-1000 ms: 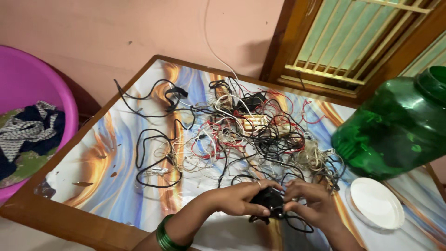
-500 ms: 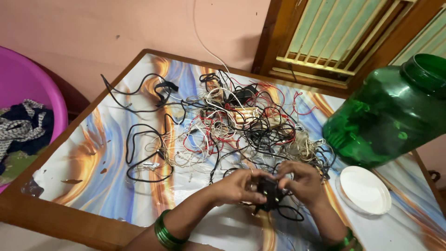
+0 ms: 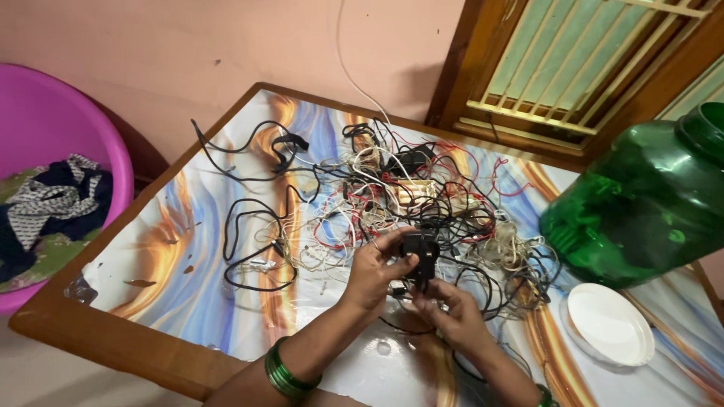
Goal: The person untangles a pile of mixed electrical wires and cords on a table. They repeatedly pick up tangled sections, separate individual strands, and pull them apart by hand. The person handles black power cords, white and red wires, and small connectors, working through the tangle one section at a time.
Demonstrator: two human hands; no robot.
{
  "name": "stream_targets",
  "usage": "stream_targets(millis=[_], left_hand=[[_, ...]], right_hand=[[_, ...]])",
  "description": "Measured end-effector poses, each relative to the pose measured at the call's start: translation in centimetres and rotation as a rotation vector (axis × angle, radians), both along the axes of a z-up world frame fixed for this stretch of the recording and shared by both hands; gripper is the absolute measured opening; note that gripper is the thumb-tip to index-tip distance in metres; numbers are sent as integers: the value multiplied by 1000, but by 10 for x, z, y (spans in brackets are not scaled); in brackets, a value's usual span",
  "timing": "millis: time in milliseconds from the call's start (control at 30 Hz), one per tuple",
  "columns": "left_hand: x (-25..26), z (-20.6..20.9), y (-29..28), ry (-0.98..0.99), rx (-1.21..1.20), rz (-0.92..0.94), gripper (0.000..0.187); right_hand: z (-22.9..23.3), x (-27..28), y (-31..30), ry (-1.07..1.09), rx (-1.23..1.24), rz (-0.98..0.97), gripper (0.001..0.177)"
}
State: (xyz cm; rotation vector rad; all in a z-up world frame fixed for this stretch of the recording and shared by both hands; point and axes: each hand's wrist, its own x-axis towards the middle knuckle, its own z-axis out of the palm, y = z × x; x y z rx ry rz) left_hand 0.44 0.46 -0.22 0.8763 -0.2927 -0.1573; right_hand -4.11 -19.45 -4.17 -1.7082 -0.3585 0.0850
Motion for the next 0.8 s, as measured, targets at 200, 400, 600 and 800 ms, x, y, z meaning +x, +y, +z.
stream_targets(millis=[200,400,600,800], left_hand=[[-6,13,1,147,-108,19,50],[29,28,44,-172,139,541,57],[25,27,49,-784,832,791,70],[10,25,34,-964,908,461,72]], right_hand=[[25,-18,26,341,149,38,30],[-12,-26,42,60,-31,139,20],[53,-37,14,-549,-493,-118,18],[106,-49,-1,-613,-458,-458,9]])
